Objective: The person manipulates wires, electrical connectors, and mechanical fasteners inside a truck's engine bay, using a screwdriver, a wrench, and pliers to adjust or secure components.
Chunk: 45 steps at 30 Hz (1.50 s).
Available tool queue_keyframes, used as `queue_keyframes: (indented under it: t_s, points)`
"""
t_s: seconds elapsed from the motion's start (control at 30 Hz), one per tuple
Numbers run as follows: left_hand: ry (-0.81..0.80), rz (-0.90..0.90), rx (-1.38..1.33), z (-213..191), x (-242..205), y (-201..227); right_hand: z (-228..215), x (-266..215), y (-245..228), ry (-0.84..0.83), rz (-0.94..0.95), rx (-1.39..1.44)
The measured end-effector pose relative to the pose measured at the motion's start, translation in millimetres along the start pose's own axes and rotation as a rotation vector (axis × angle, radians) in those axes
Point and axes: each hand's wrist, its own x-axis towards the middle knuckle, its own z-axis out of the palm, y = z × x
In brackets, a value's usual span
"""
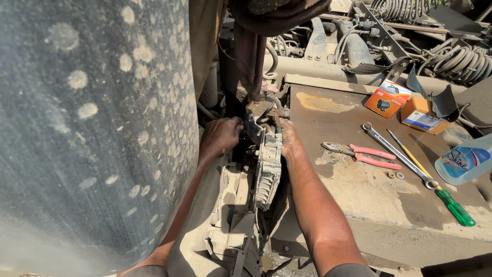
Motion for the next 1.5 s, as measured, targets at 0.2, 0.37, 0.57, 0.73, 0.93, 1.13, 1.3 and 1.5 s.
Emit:
queue_keyframes:
  t_s: [0.2,0.37,0.57,0.73,0.93,1.13,1.3,1.5]
  points:
    - [-0.04,-0.055,-0.034,-9.6,-0.7,6.1,-2.5,6.3,3.9,0.098,-0.035,-0.036]
    - [-0.024,0.079,-0.019,-19.4,15.1,-4.5,0.9,8.0,3.4,0.088,-0.023,-0.023]
    - [0.048,0.245,-0.039,4.5,43.0,-26.2,-5.2,10.1,7.3,-0.014,-0.047,0.037]
    - [0.007,0.22,0.048,-3.4,40.8,-17.0,1.9,6.1,4.6,0.078,-0.031,0.033]
    - [0.113,0.335,0.174,14.7,49.5,-29.5,7.1,-7.4,-0.8,0.024,-0.023,0.096]
    - [0.318,0.675,0.318,58.4,113.8,-85.2,-8.6,-7.3,-0.1,-0.096,-0.023,0.09]
    - [0.294,0.666,0.416,57.7,141.2,-88.2,-11.2,-6.4,-1.9,-0.107,-0.013,0.113]
    - [0.224,0.495,0.47,72.4,142.4,-91.5,-11.4,-9.7,-5.4,-0.103,0.007,0.129]
